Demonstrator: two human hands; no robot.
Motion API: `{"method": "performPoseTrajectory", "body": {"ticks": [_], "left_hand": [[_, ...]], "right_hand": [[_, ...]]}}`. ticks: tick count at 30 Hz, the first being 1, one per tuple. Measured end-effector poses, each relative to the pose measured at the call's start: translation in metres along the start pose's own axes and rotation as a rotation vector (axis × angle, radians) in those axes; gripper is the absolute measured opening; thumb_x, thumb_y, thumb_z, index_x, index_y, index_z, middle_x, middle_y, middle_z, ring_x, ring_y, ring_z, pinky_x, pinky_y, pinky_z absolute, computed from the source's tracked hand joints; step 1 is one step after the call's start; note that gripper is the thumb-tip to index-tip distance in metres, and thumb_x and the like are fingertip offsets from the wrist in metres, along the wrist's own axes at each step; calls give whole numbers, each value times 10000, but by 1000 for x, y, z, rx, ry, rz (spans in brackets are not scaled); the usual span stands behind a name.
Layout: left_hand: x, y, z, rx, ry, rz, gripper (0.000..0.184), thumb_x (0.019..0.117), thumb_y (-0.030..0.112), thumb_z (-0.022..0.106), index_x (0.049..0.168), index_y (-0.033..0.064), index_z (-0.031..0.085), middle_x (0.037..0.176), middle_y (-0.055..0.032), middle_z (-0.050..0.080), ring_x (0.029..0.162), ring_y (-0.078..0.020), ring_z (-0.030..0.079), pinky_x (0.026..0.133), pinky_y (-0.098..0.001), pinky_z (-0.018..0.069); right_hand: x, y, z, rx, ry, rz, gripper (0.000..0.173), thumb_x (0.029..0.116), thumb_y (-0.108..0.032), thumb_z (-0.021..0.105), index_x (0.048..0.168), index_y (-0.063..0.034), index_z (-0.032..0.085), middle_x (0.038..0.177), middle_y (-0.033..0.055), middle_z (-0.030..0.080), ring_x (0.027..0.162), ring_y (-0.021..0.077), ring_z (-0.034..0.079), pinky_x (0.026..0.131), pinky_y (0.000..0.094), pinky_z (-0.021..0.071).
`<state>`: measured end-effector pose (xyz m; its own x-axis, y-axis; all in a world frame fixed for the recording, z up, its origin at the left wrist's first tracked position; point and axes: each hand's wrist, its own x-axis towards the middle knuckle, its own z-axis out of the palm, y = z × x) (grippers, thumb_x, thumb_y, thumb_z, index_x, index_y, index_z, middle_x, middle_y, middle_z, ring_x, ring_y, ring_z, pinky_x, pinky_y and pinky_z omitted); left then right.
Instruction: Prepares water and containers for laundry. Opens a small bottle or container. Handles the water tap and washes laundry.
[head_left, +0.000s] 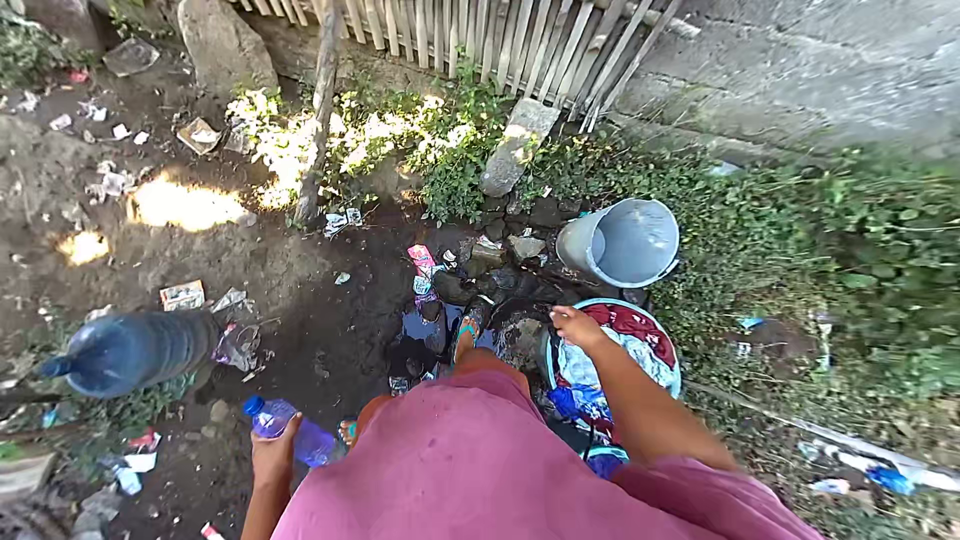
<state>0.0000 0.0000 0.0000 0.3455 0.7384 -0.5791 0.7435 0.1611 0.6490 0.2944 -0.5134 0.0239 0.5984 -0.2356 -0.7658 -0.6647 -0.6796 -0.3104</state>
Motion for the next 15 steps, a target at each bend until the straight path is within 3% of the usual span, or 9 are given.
{"method": "performPoseTrajectory", "body": {"ticks": [3, 6, 8, 11, 15], "left_hand": [[-9, 50, 62, 16, -63, 90, 914, 823, 114, 821, 1538, -47, 275, 1365, -260, 572, 1219, -277, 612, 1044, -442, 510], [-31, 93, 113, 40, -68, 128, 955, 772, 115, 837, 1536, -39, 285, 1351, -245, 584, 1201, -263, 623, 1031, -436, 520], [-48, 122, 141, 69, -73, 154, 975, 740, 134, 843, 1525, -36, 291, 1319, -230, 602, 1172, -243, 638, 1009, -417, 536], [-65, 158, 171, 117, -92, 207, 986, 712, 182, 843, 1507, -55, 310, 1299, -212, 619, 1160, -206, 646, 1012, -384, 536], [-43, 179, 217, 173, -156, 282, 942, 677, 206, 846, 1448, -75, 382, 1219, -162, 663, 1086, -136, 676, 969, -321, 563]], "right_hand": [[58, 52, -39, -106, -17, 79, 493, 1116, -319, 425, 1513, -28, 461, 1440, 286, 546, 1289, 443, 574, 1066, 611, 453], [96, 76, -69, -418, -198, 91, 502, 1105, -302, 457, 1475, 36, 494, 1492, 299, 503, 1422, 444, 457, 1180, 607, 333], [120, 62, -82, -532, -290, 72, 501, 1103, -295, 461, 1493, 18, 483, 1522, 274, 486, 1463, 410, 420, 1212, 584, 297], [160, 22, -86, -550, -326, 14, 467, 1099, -267, 456, 1499, -31, 497, 1508, 252, 510, 1446, 398, 447, 1197, 591, 323], [217, -47, -58, -502, -296, -60, 432, 1098, -243, 425, 1461, -45, 550, 1479, 245, 543, 1413, 415, 480, 1170, 615, 350]]}}
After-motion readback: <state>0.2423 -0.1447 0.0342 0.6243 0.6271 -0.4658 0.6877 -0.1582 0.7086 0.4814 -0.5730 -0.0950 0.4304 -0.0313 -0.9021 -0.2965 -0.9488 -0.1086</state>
